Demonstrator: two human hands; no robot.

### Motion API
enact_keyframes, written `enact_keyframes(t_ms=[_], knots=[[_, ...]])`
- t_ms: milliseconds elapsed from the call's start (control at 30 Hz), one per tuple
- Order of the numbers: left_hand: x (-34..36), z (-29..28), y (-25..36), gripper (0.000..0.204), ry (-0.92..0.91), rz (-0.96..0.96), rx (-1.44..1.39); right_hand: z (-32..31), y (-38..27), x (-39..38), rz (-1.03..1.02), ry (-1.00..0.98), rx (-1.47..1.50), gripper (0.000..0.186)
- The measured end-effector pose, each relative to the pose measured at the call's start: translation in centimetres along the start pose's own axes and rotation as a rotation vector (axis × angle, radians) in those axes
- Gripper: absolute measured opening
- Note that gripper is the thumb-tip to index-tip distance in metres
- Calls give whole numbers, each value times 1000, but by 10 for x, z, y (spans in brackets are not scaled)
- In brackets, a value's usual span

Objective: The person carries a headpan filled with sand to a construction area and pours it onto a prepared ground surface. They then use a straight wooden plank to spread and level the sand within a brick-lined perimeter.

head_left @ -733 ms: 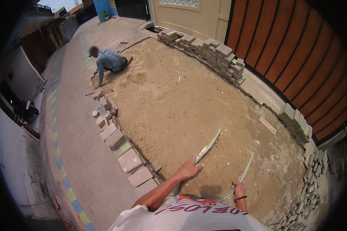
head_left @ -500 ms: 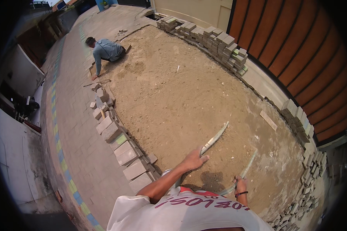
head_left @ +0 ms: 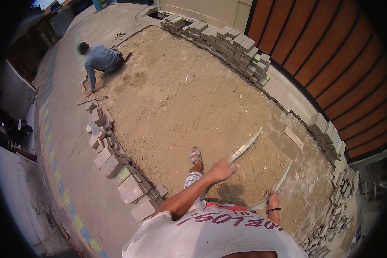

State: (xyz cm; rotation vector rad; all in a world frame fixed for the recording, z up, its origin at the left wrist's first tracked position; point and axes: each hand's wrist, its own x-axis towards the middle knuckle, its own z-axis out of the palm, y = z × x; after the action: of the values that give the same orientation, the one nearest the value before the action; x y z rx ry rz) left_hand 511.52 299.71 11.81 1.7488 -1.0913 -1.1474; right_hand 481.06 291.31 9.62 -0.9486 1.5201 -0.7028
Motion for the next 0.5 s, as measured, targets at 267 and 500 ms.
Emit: enact_keyframes(t_ms=[267, 500], knots=[[120, -141, -7, 67, -8, -100, -29, 150, -71, 69, -64, -44, -13, 9], [184, -247, -37, 65, 208, -100, -78, 286, -128, 146, -201, -134, -175, 44]])
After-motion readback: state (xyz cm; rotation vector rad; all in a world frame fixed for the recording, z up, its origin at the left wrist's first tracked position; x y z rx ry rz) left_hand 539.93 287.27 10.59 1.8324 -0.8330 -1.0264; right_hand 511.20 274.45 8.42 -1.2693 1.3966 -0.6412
